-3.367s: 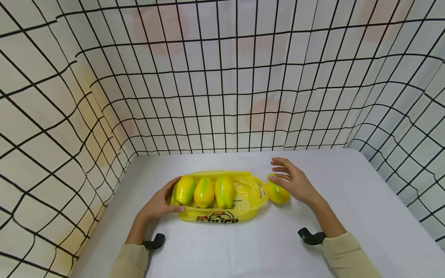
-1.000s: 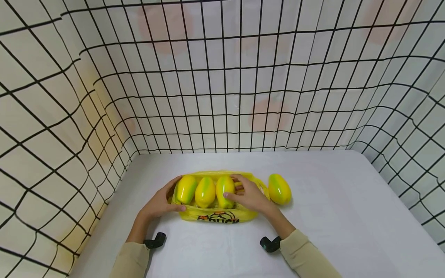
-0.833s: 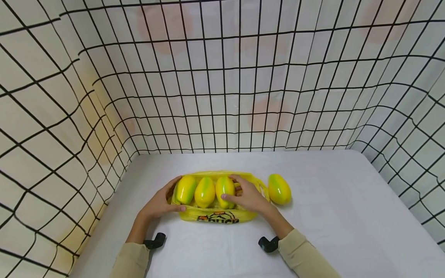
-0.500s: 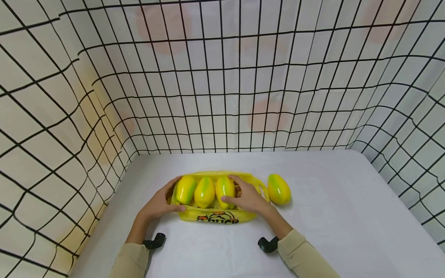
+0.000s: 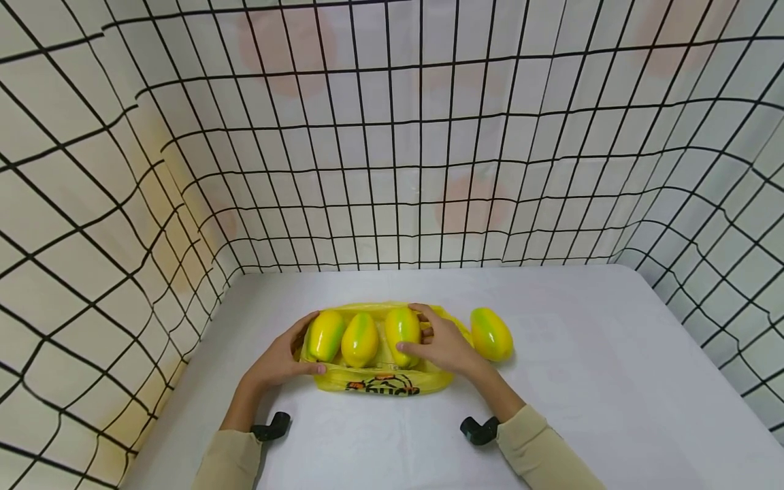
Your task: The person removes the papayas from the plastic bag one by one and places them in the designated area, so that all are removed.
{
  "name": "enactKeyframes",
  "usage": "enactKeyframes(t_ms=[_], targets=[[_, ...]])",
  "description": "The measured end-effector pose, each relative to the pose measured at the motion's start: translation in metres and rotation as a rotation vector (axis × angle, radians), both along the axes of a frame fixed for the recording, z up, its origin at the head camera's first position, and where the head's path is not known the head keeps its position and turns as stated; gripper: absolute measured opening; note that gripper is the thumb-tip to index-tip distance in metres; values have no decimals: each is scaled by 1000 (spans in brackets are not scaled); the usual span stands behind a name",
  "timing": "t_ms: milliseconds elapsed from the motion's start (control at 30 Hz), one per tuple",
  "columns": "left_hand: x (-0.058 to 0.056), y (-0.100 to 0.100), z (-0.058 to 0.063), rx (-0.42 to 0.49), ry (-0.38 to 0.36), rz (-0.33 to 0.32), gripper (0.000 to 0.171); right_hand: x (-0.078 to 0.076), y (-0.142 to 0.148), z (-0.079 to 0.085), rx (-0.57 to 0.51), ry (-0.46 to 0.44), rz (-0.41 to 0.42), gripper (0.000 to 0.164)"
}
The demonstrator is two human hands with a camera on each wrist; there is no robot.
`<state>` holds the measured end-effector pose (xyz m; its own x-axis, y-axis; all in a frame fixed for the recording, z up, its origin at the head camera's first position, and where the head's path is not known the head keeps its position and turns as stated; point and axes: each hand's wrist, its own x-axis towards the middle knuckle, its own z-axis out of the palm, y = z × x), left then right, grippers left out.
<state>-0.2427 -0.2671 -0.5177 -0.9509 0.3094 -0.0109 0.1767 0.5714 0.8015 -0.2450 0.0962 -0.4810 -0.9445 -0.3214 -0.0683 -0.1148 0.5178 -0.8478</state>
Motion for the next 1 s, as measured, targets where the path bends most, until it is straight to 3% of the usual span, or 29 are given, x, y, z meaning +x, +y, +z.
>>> enactKeyframes(t_ms=[567,1000], targets=[[1,1,2,0,-3,1,113,1,22,9,-45,54,0,84],[1,1,2,-2,-4,0,114,3,40,18,-67,40,-16,84]])
